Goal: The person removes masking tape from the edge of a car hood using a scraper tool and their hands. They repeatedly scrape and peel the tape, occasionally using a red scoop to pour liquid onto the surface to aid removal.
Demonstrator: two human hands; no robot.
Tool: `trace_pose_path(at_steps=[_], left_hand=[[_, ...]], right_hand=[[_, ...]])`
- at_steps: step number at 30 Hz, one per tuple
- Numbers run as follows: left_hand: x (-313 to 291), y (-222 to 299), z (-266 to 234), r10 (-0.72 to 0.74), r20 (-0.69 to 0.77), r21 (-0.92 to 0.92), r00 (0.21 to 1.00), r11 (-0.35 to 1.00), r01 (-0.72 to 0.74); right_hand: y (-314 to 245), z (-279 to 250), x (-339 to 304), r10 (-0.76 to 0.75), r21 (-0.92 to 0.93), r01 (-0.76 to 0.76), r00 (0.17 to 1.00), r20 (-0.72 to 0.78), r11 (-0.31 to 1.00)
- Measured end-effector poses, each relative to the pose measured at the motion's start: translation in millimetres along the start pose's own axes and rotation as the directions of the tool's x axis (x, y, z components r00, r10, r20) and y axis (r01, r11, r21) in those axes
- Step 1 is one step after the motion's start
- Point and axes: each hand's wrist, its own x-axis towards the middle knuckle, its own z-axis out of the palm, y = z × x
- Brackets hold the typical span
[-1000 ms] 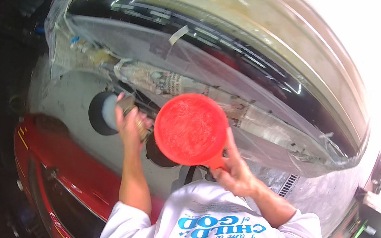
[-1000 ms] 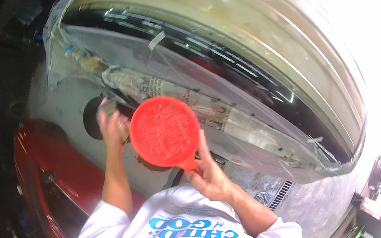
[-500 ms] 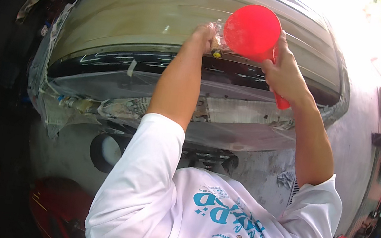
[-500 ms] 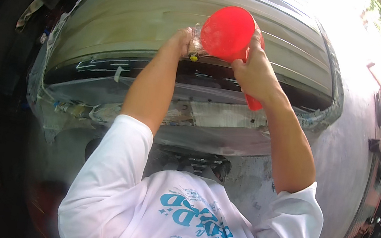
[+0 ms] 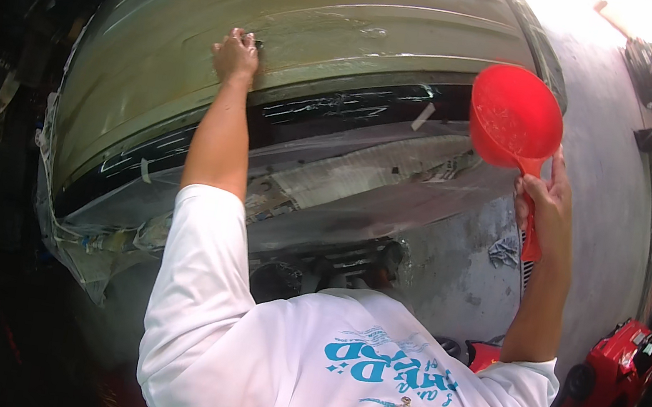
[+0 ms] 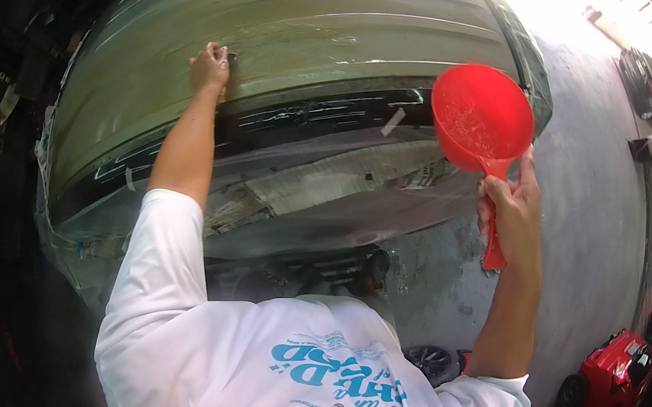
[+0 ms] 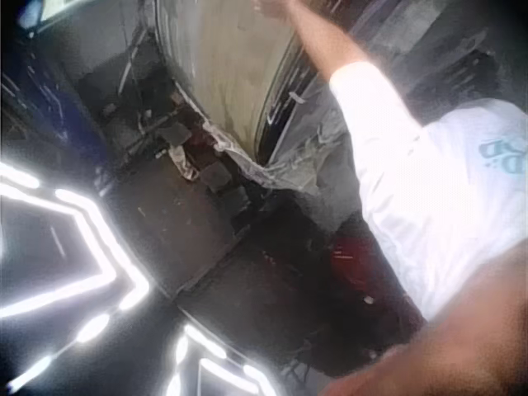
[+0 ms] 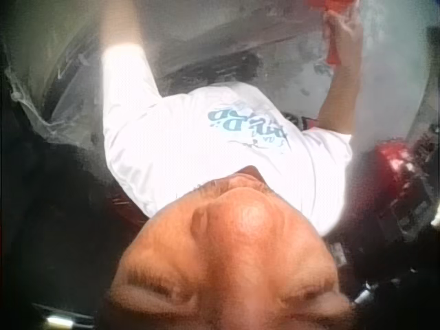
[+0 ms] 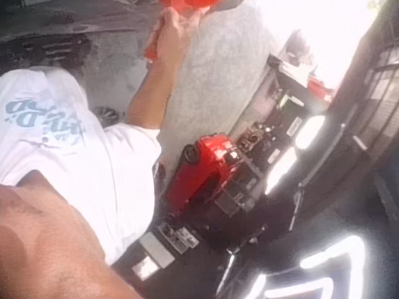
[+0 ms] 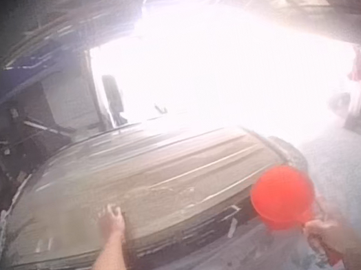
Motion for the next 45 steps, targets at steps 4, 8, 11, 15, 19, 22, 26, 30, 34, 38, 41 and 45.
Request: trace_pose_path(at_steps=[4, 8, 11, 15, 19, 22, 26, 30, 34, 38, 41, 45], left_hand=[[-32, 61, -32, 0.189, -0.288, 0.251, 0.939, 0.961, -0.116], [-141, 184, 7, 0.768, -0.185, 0.045, 0.613, 0.63, -0.775], [-241, 295, 44, 0.718, 0.389, -0.119, 0.577, 0.661, -0.741], [-278, 389, 87, 0.627, 0.401, 0.063, 0.668, 0.708, -0.703], [-261, 462, 132, 0.745, 0.326, -0.035, 0.582, 0.625, -0.78], [-252, 522, 165, 0.89, 0.271, -0.12, 0.365, 0.408, -0.905], [-261, 545, 162, 0.838, 0.391, -0.078, 0.381, 0.443, -0.893], [-254, 450, 125, 0.759, 0.388, -0.068, 0.522, 0.589, -0.806], [-216, 364, 58, 0.461, 0.565, 0.244, 0.684, 0.699, -0.672], [-203, 327, 40, 0.428, 0.511, 0.332, 0.745, 0.702, -0.63], [-231, 352, 57, 0.474, 0.516, 0.276, 0.714, 0.697, -0.662], [-294, 397, 106, 0.695, 0.278, -0.006, 0.663, 0.691, -0.723]], right_hand=[[32, -64, -9, 0.072, -0.12, -0.084, 0.992, -0.105, 0.989], [57, -98, -2, 0.154, -0.188, -0.183, 0.975, -0.162, 0.965], [84, -113, 24, 0.065, -0.242, -0.095, 0.989, -0.129, 0.966], [89, -115, 59, 0.027, -0.291, -0.058, 0.994, -0.109, 0.955], [97, -129, 93, 0.056, -0.184, -0.085, 0.985, -0.161, 0.979], [93, -144, 100, 0.156, -0.089, -0.176, 0.968, -0.197, 0.98], [103, -178, 114, 0.191, -0.021, -0.201, 0.953, -0.235, 0.979], [119, -219, 127, 0.157, -0.053, -0.187, 0.924, -0.348, 0.981], [129, -254, 126, 0.15, -0.056, -0.183, 0.917, -0.369, 0.981], [136, -261, 122, 0.168, -0.043, -0.197, 0.913, -0.373, 0.979], [141, -259, 116, 0.187, -0.039, -0.216, 0.913, -0.363, 0.976], [140, -252, 116, 0.215, -0.112, -0.249, 0.943, -0.254, 0.962]])
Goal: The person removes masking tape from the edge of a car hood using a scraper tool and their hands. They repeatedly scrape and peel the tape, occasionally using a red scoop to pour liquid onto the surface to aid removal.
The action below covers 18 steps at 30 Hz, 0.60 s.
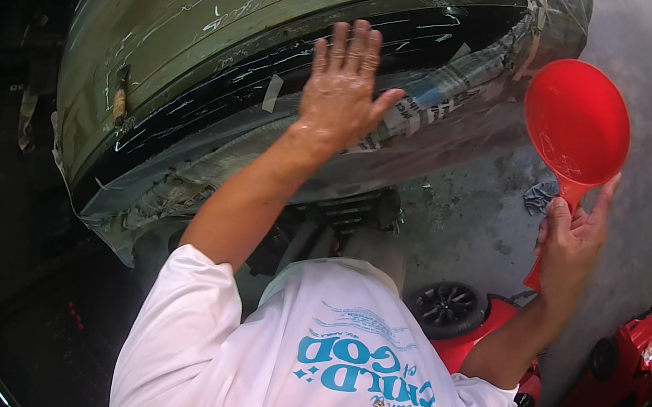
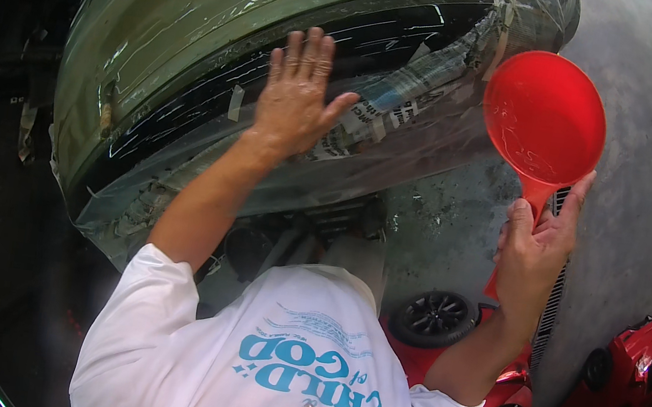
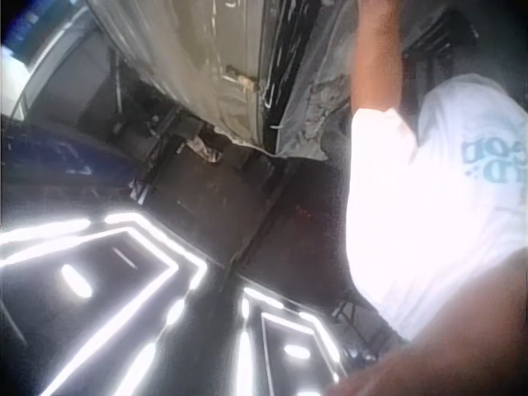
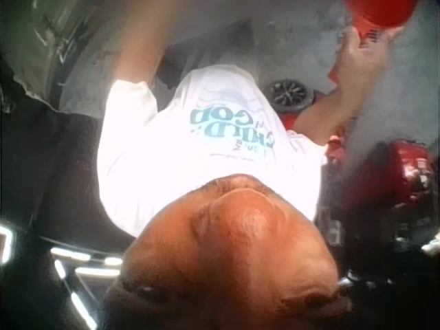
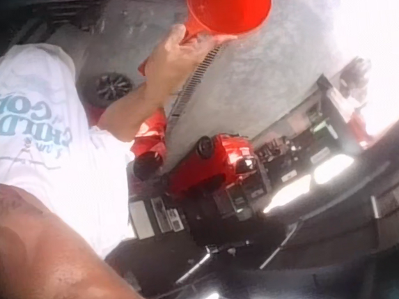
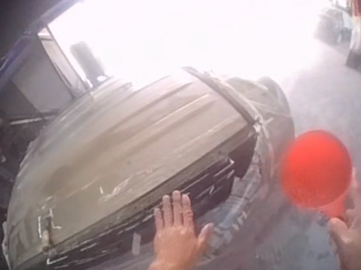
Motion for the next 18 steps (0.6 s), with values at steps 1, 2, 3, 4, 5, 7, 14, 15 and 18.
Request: trace_pose_path(at_steps=[1, 2, 3, 4, 5, 7, 14, 15, 18], left_hand=[[10, 20, 5, 0.046, 0.031, 0.028, 0.998, 0.999, -0.047], [22, 39, 9, 0.091, 0.063, 0.052, 0.994, 0.994, -0.094], [35, 59, 12, 0.134, 0.1, 0.071, 0.986, 0.987, -0.141], [49, 76, 20, 0.143, 0.074, 0.087, 0.987, 0.985, -0.149], [66, 92, 31, 0.153, 0.047, 0.106, 0.987, 0.982, -0.157], [100, 110, 36, 0.196, 0.017, 0.005, 0.98, 0.981, -0.196], [140, 100, 40, 0.245, -0.037, -0.103, 0.969, 0.963, -0.248], [133, 88, 41, 0.256, -0.066, -0.046, 0.965, 0.965, -0.259], [95, 45, 21, 0.19, 0.015, 0.064, 0.982, 0.98, -0.19]], right_hand=[[1, 5, 2, -0.032, 0.02, 0.032, 0.999, 0.01, 0.999], [5, 12, 6, -0.065, 0.038, 0.064, 0.998, 0.017, 0.997], [3, 18, 9, -0.097, 0.024, 0.097, 0.995, 0.015, 0.995], [1, 24, 12, -0.13, 0.009, 0.13, 0.991, 0.015, 0.991], [-3, 31, 17, -0.168, -0.033, 0.168, 0.986, 0.005, 0.985], [-8, 40, 31, -0.227, -0.067, 0.226, 0.974, -0.009, 0.972], [-27, 36, 40, -0.08, 0.126, 0.079, 0.997, 0.0, 0.989], [-25, 31, 42, -0.064, 0.147, 0.065, 0.998, -0.014, 0.987], [-7, 15, 45, -0.045, 0.186, 0.056, 0.997, -0.063, 0.981]])
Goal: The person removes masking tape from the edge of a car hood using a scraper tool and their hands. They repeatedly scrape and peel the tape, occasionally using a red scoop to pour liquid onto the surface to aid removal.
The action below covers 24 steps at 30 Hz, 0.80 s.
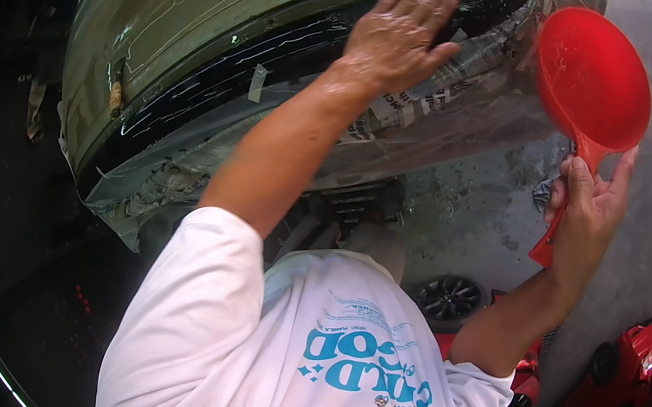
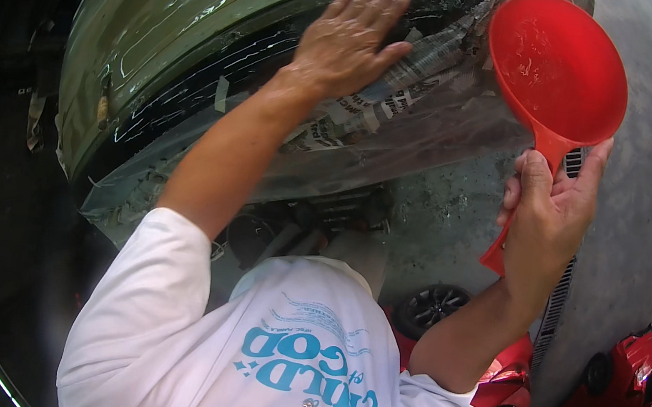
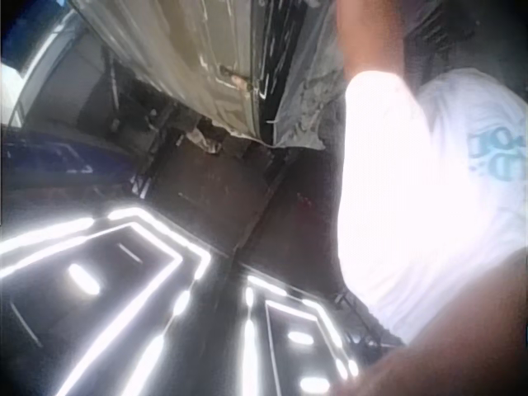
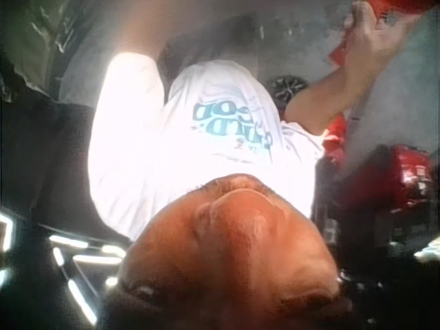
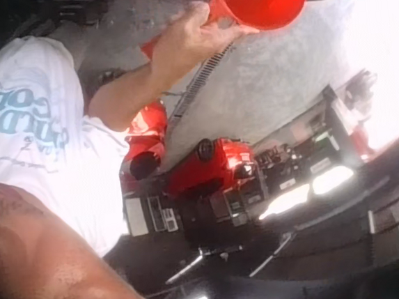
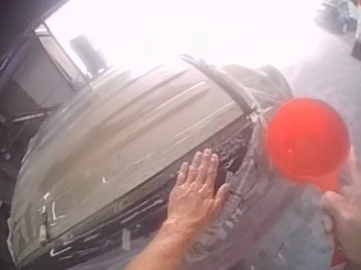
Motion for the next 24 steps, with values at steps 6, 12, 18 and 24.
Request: trace_pose_path(at_steps=[6, 12, 18, 24], left_hand=[[-90, -44, -40, -0.093, 0.138, -0.003, 0.986, 0.996, 0.094], [-107, -31, -28, -0.275, 0.089, -0.04, 0.957, 0.959, 0.28], [-31, 40, -5, -0.138, 0.072, 0.014, 0.988, 0.99, 0.137], [67, 87, -7, -0.062, 0.029, -0.196, 0.998, 0.978, 0.066]], right_hand=[[34, -53, -19, 0.052, 0.081, -0.043, 0.993, -0.103, 0.996], [83, -98, -47, 0.129, 0.103, -0.108, 0.966, -0.223, 0.989], [114, -115, -75, 0.23, 0.137, -0.198, 0.932, -0.279, 0.97], [138, -122, -89, 0.283, 0.183, -0.24, 0.92, -0.27, 0.953]])
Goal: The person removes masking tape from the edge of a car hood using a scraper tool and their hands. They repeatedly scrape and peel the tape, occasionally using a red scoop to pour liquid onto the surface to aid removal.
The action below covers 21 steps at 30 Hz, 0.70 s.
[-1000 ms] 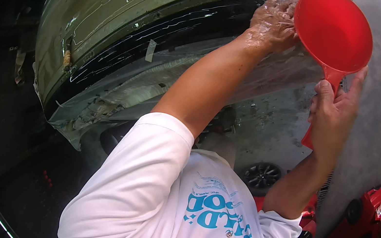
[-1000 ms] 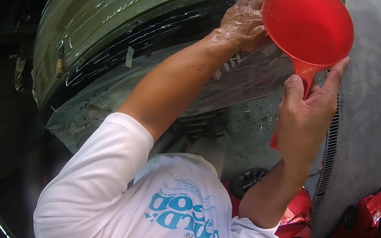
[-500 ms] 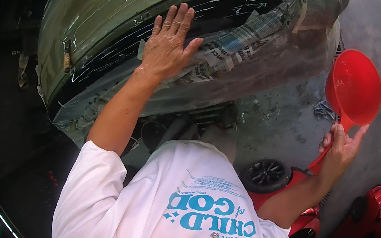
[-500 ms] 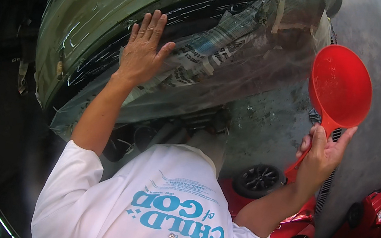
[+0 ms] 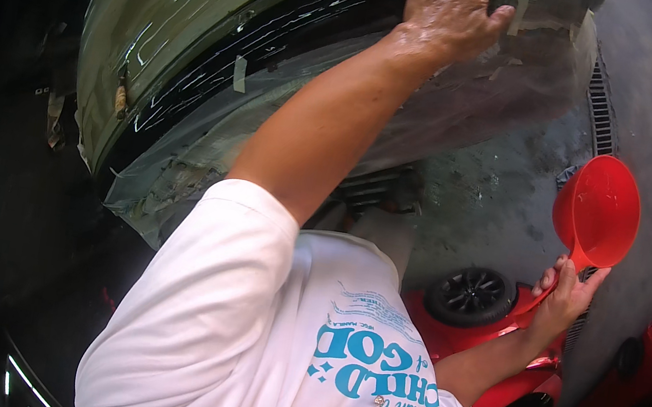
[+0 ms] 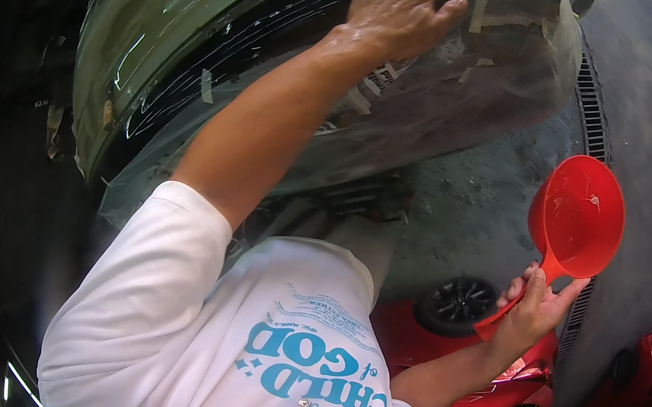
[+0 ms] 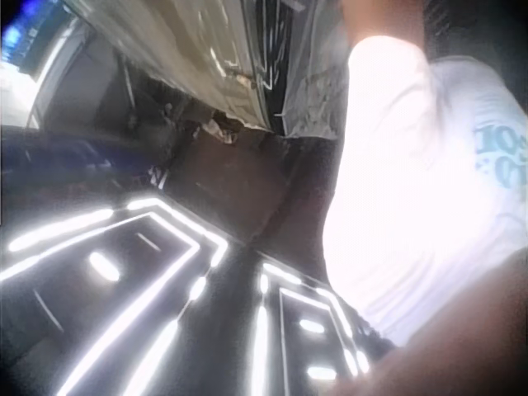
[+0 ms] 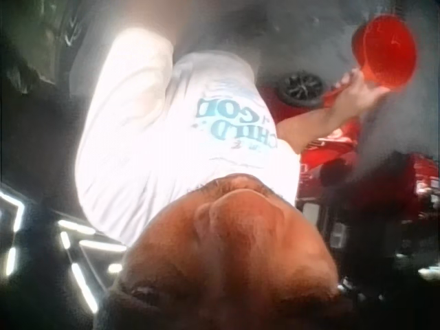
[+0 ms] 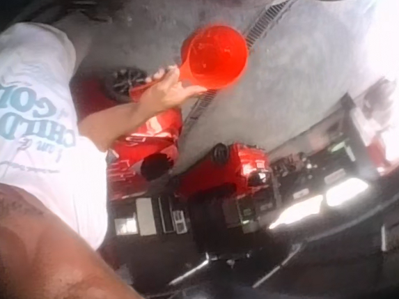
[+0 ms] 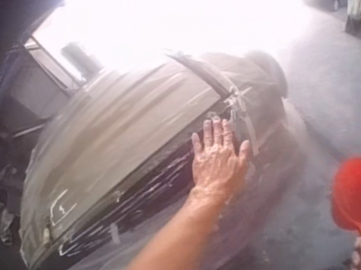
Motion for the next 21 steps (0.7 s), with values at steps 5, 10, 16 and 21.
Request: trace_pose_path(at_steps=[5, 10, 16, 21], left_hand=[[-18, -18, 11, 0.003, -0.067, 0.024, 0.998, 1.0, -0.002], [-76, -56, 20, -0.033, -0.225, 0.256, 0.974, 0.962, 0.092], [-144, -91, -18, -0.161, -0.008, 0.043, 0.987, 0.986, 0.161], [-161, -102, -32, -0.189, 0.038, 0.029, 0.981, 0.982, 0.188]], right_hand=[[4, 5, -3, 0.013, -0.003, -0.013, 0.998, 0.058, 1.0], [-9, 18, -11, -0.017, -0.023, 0.02, 0.993, 0.118, 1.0], [-21, 30, -30, -0.086, -0.012, 0.088, 0.987, 0.133, 0.996], [-26, 35, -51, -0.103, -0.021, 0.108, 0.984, 0.144, 0.994]])
